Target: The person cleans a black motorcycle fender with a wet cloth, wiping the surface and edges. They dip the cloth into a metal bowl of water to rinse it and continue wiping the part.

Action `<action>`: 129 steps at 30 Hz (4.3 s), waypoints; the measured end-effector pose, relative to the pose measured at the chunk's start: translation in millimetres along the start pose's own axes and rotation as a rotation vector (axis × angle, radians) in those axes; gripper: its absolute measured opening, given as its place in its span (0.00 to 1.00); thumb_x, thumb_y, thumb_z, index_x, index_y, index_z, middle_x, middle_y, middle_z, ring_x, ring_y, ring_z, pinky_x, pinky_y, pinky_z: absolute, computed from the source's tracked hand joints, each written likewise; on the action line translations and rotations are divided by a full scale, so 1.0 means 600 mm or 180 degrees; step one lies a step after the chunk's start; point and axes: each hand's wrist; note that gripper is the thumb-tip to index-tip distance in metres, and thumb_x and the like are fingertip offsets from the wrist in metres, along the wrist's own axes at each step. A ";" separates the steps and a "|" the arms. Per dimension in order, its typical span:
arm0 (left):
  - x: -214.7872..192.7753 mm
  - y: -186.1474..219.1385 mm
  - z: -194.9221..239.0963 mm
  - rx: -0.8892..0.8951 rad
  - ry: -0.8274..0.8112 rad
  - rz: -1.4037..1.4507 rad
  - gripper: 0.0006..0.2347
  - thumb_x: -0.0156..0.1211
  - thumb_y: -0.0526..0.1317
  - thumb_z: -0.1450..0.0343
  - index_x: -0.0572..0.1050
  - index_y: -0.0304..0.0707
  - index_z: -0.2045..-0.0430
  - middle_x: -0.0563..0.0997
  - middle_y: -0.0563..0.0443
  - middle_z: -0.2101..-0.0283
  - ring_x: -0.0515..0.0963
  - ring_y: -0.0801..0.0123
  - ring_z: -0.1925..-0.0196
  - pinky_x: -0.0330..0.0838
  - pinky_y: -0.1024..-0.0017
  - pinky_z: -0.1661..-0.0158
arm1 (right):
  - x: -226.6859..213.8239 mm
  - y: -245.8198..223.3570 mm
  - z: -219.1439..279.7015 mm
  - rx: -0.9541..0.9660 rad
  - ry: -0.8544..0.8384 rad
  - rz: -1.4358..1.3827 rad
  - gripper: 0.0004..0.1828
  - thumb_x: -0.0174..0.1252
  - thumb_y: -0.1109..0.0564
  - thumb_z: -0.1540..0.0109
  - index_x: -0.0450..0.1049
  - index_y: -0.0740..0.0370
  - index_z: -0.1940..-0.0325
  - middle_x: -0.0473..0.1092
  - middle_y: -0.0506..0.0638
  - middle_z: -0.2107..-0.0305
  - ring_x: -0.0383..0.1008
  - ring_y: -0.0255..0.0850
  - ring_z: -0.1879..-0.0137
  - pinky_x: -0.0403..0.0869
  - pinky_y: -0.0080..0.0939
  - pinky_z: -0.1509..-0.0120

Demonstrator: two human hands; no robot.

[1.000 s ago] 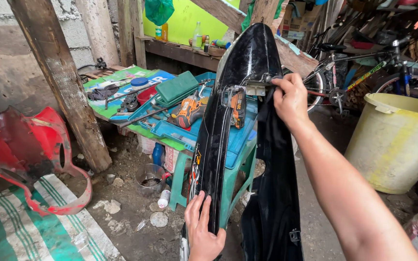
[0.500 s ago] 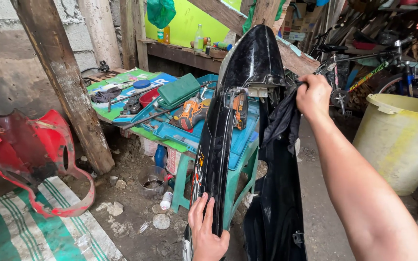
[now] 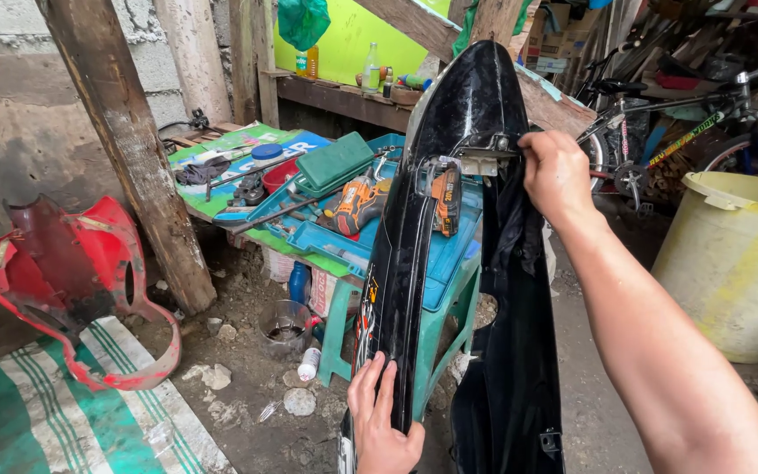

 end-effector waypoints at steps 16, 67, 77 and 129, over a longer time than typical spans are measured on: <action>0.013 0.014 0.005 0.0200 -0.0068 -0.0159 0.42 0.64 0.38 0.43 0.66 0.44 0.24 0.66 0.44 0.19 0.63 0.44 0.18 0.57 0.39 0.25 | -0.002 0.059 0.003 -0.0010 -0.0815 0.0338 0.05 0.59 0.68 0.37 0.73 0.65 0.57 0.69 0.61 0.66 0.71 0.66 0.60 0.69 0.63 0.57; 0.004 0.008 0.002 0.0154 -0.0021 0.0006 0.41 0.63 0.38 0.41 0.66 0.44 0.24 0.66 0.44 0.19 0.64 0.43 0.19 0.59 0.39 0.26 | -0.013 -0.063 -0.068 -0.0124 -0.0403 -0.0370 0.11 0.65 0.66 0.31 0.86 0.64 0.46 0.83 0.60 0.54 0.83 0.57 0.51 0.79 0.53 0.39; 0.025 0.001 0.009 0.0145 0.0050 -0.0188 0.45 0.65 0.38 0.44 0.63 0.46 0.22 0.65 0.46 0.18 0.64 0.45 0.19 0.58 0.40 0.27 | 0.028 -0.123 -0.067 0.0322 -0.0274 -0.0236 0.13 0.57 0.66 0.35 0.86 0.61 0.52 0.82 0.59 0.59 0.82 0.61 0.53 0.78 0.60 0.45; 0.077 0.418 0.483 -0.0517 -0.3198 0.1770 0.12 0.59 0.37 0.25 0.80 0.35 0.49 0.83 0.42 0.46 0.84 0.47 0.44 0.76 0.56 0.41 | -0.616 -0.170 0.772 0.3740 -0.2404 -0.0888 0.07 0.68 0.64 0.36 0.86 0.56 0.55 0.83 0.46 0.60 0.81 0.36 0.54 0.75 0.35 0.44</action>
Point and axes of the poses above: each hand's wrist, its own z-axis away from the middle knuckle, its own x-axis out of the palm, y = z × x
